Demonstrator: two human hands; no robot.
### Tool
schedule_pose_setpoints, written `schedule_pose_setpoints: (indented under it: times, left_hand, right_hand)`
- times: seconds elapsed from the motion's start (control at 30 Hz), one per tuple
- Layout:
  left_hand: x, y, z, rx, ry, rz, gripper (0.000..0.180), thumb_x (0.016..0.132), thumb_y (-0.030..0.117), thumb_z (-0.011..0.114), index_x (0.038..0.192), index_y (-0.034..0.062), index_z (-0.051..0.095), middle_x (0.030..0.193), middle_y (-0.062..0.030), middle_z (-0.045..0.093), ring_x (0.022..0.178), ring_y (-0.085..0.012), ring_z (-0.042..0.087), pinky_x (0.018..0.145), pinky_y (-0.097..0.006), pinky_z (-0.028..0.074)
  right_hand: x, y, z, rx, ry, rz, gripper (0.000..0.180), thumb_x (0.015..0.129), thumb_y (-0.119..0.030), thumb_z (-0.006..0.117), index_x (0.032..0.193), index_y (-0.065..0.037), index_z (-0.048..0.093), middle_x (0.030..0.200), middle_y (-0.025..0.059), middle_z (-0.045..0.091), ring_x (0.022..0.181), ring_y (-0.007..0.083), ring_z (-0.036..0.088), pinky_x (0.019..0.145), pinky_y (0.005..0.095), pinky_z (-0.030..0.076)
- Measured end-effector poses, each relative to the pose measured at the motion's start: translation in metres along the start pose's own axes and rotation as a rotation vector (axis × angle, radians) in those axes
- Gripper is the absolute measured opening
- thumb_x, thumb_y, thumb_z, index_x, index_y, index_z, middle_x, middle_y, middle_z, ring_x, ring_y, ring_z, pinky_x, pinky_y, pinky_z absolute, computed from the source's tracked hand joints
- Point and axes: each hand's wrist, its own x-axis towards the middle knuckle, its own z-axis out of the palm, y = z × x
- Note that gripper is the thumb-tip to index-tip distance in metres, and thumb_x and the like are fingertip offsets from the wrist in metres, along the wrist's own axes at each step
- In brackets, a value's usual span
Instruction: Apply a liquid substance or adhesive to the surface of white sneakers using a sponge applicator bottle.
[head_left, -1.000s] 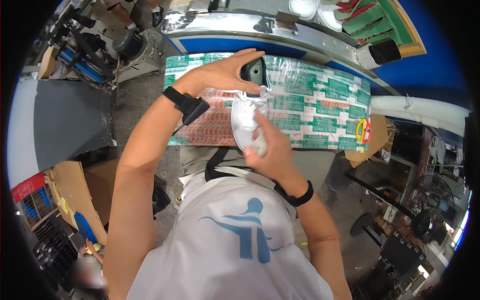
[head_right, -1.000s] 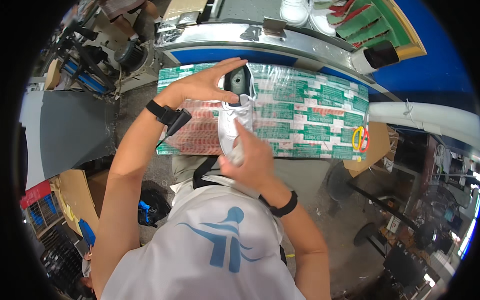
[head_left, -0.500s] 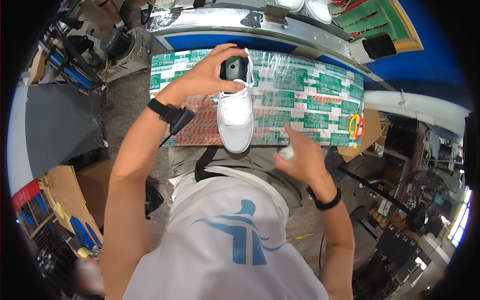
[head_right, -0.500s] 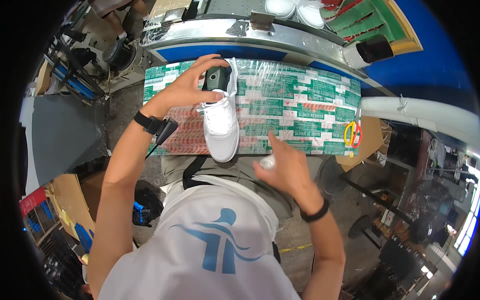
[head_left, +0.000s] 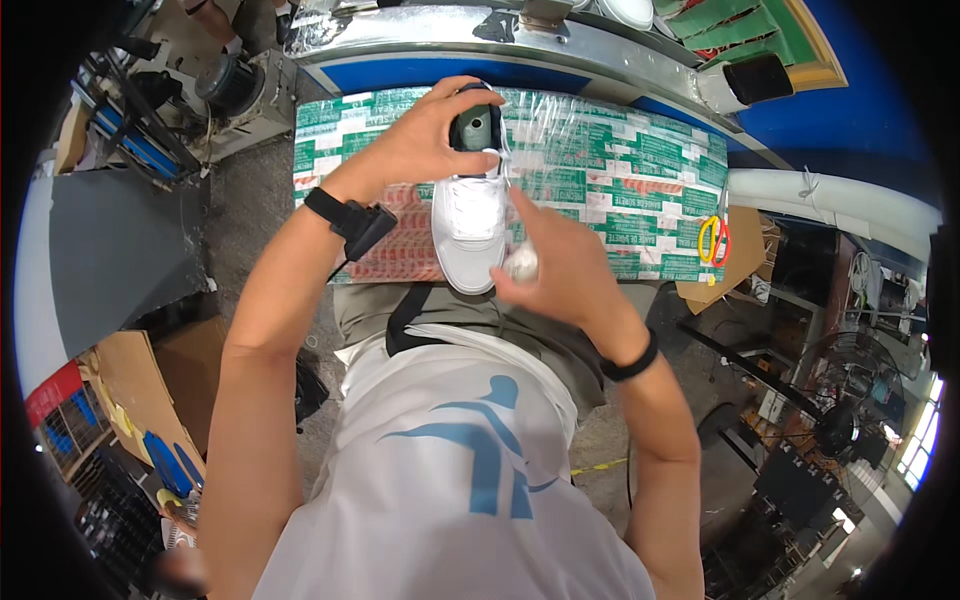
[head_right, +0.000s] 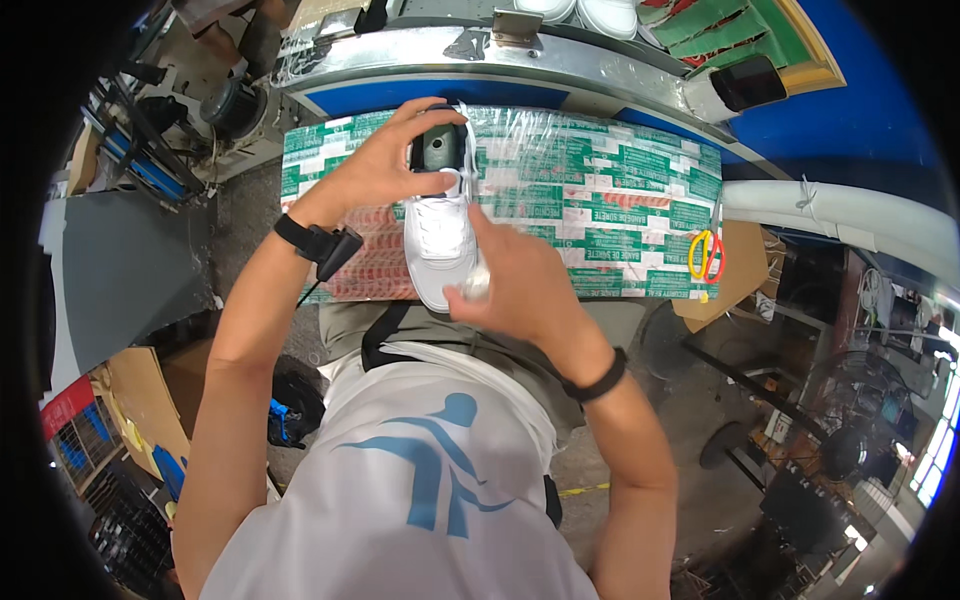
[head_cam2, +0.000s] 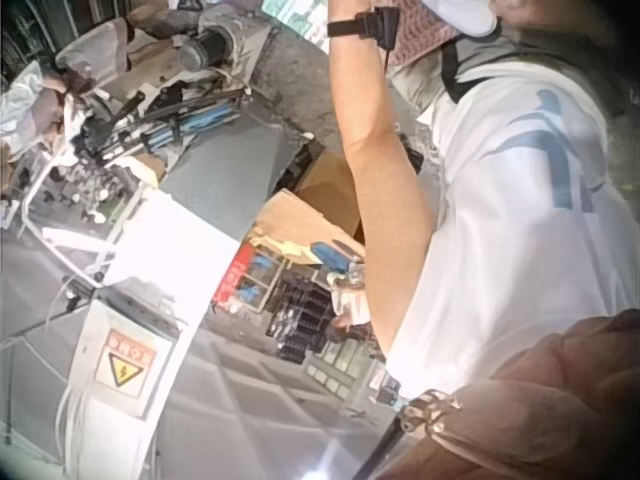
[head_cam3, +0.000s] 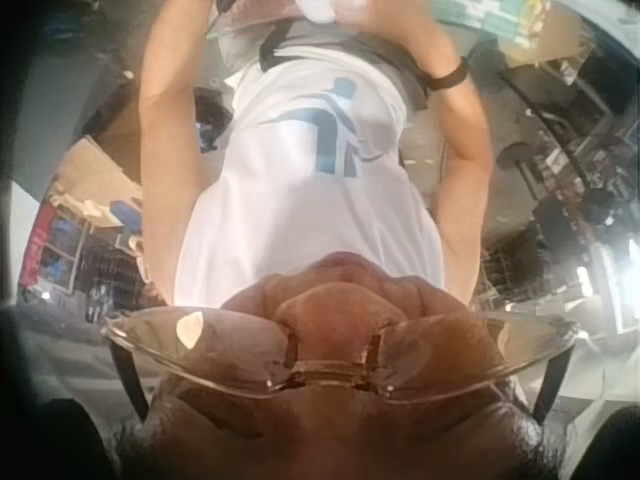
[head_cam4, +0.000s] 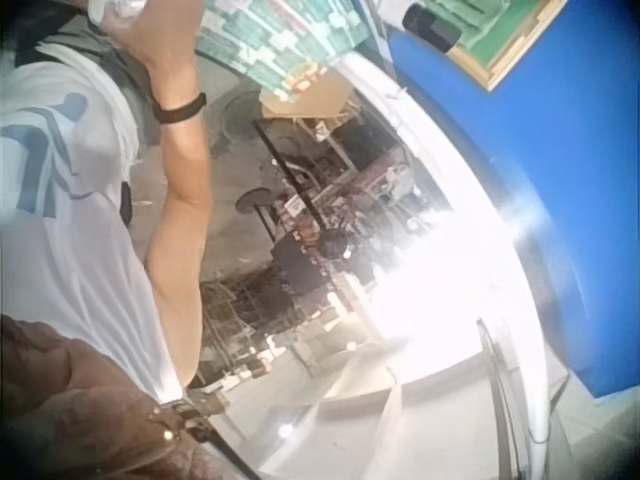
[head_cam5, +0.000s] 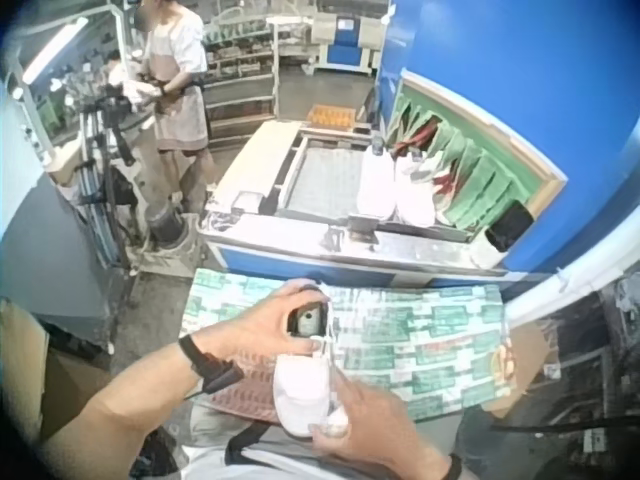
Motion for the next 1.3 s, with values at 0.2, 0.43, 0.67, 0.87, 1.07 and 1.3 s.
schedule_pose_setpoints:
  times: [0.2, 0.43, 0.67, 0.87, 1.07, 1.3]
  left_hand:
    - [-0.009, -0.014, -0.009, -0.022, 0.040, -0.014, 0.081, 0.087, 0.031, 0.093, 0.161, 0.0199, 0.063, 0.176, -0.0201, 0.041, 0.164, -0.0404, 0.042, 0.131, -0.053, 0.041]
    - [-0.001, -0.013, 0.006, 0.043, 0.062, 0.002, 0.082, 0.086, 0.029, 0.093, 0.161, 0.0199, 0.061, 0.176, -0.0203, 0.039, 0.164, -0.0415, 0.041, 0.130, -0.052, 0.043]
    - [0.000, -0.003, 0.010, 0.021, 0.042, -0.042, 0.084, 0.086, 0.032, 0.095, 0.163, 0.0218, 0.061, 0.177, -0.0205, 0.038, 0.164, -0.0423, 0.041, 0.131, -0.054, 0.041]
    - [-0.004, -0.006, 0.006, 0.038, 0.101, -0.046, 0.083, 0.085, 0.032, 0.095, 0.161, 0.0201, 0.063, 0.176, -0.0197, 0.041, 0.162, -0.0420, 0.044, 0.131, -0.053, 0.042]
    - [0.000, -0.009, 0.007, 0.073, 0.086, 0.011, 0.082, 0.086, 0.034, 0.095, 0.160, 0.0187, 0.063, 0.174, -0.0202, 0.043, 0.161, -0.0410, 0.046, 0.131, -0.053, 0.043]
    - [0.002, -0.009, 0.009, 0.140, 0.099, 0.013, 0.082, 0.086, 0.037, 0.096, 0.159, 0.0202, 0.063, 0.171, -0.0205, 0.045, 0.160, -0.0441, 0.045, 0.130, -0.053, 0.042]
  right_hand:
    - [-0.085, -0.021, -0.091, 0.191, -0.404, 0.297, 0.096, 0.080, -0.032, 0.091, 0.163, 0.003, 0.056, 0.109, 0.0227, 0.076, 0.097, 0.0418, 0.077, 0.085, 0.0490, 0.063]
    - [-0.046, -0.014, 0.001, 0.263, -0.070, 0.212, 0.095, 0.079, -0.028, 0.091, 0.162, 0.004, 0.057, 0.120, 0.0242, 0.077, 0.107, 0.0411, 0.077, 0.095, 0.0469, 0.062]
    - [-0.004, 0.012, 0.044, 0.253, 0.214, 0.059, 0.090, 0.084, -0.031, 0.089, 0.160, 0.008, 0.057, 0.134, 0.0304, 0.076, 0.120, 0.0443, 0.077, 0.103, 0.0481, 0.061]
    - [-0.023, -0.007, 0.019, 0.117, 0.028, 0.076, 0.100, 0.082, -0.036, 0.092, 0.162, 0.008, 0.053, 0.118, 0.0245, 0.075, 0.103, 0.0414, 0.076, 0.090, 0.0479, 0.061]
    - [-0.066, -0.034, 0.012, -0.117, -0.053, -0.011, 0.113, 0.076, -0.045, 0.096, 0.165, 0.007, 0.050, 0.094, 0.0128, 0.066, 0.078, 0.0325, 0.066, 0.070, 0.0455, 0.055]
    - [-0.091, -0.044, 0.026, 0.062, -0.028, 0.032, 0.102, 0.072, -0.043, 0.094, 0.159, 0.000, 0.061, 0.093, 0.0117, 0.065, 0.077, 0.0317, 0.066, 0.069, 0.0446, 0.055]
